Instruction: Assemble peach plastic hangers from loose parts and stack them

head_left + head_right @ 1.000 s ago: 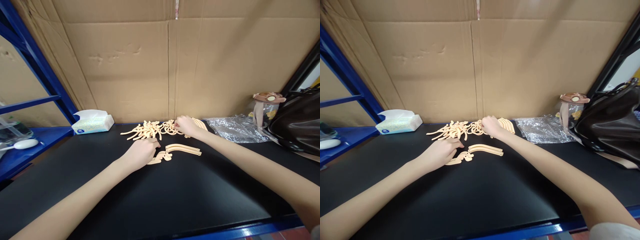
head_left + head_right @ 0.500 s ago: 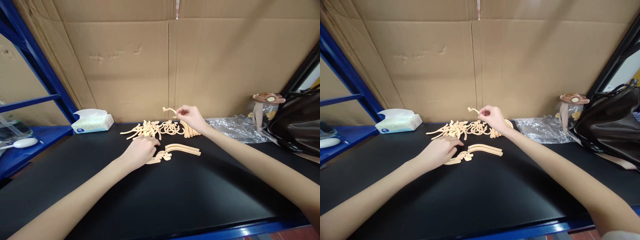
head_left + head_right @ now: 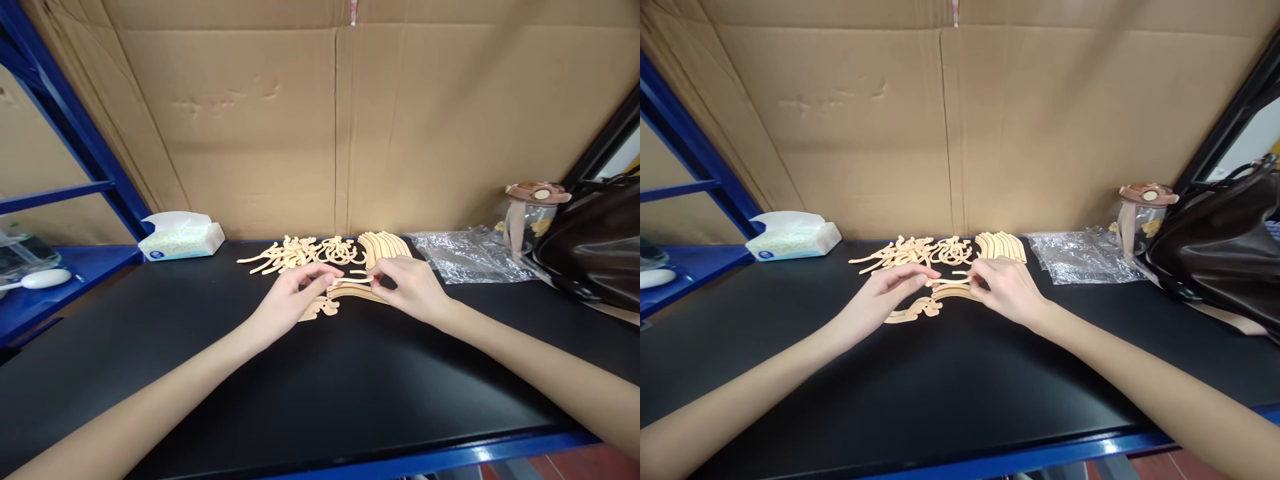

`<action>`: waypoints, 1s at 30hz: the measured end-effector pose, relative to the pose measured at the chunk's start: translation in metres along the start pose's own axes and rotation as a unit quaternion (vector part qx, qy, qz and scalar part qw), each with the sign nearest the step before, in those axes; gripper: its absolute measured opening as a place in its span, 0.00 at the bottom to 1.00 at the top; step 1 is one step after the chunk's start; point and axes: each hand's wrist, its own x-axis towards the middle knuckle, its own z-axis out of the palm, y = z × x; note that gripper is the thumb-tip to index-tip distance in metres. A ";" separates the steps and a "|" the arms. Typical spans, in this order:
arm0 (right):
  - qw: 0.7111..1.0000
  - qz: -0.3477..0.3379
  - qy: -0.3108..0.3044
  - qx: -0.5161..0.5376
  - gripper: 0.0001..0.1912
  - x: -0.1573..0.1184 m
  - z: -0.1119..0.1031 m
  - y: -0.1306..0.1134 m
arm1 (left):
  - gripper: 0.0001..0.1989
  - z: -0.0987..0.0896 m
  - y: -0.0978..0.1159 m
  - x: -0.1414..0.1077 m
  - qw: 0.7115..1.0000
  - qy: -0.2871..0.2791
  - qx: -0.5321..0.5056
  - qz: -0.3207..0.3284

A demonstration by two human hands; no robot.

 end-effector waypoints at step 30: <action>0.798 0.324 -0.019 0.509 0.11 0.002 0.007 -0.015 | 0.08 0.007 -0.016 -0.005 0.941 0.013 0.278 0.194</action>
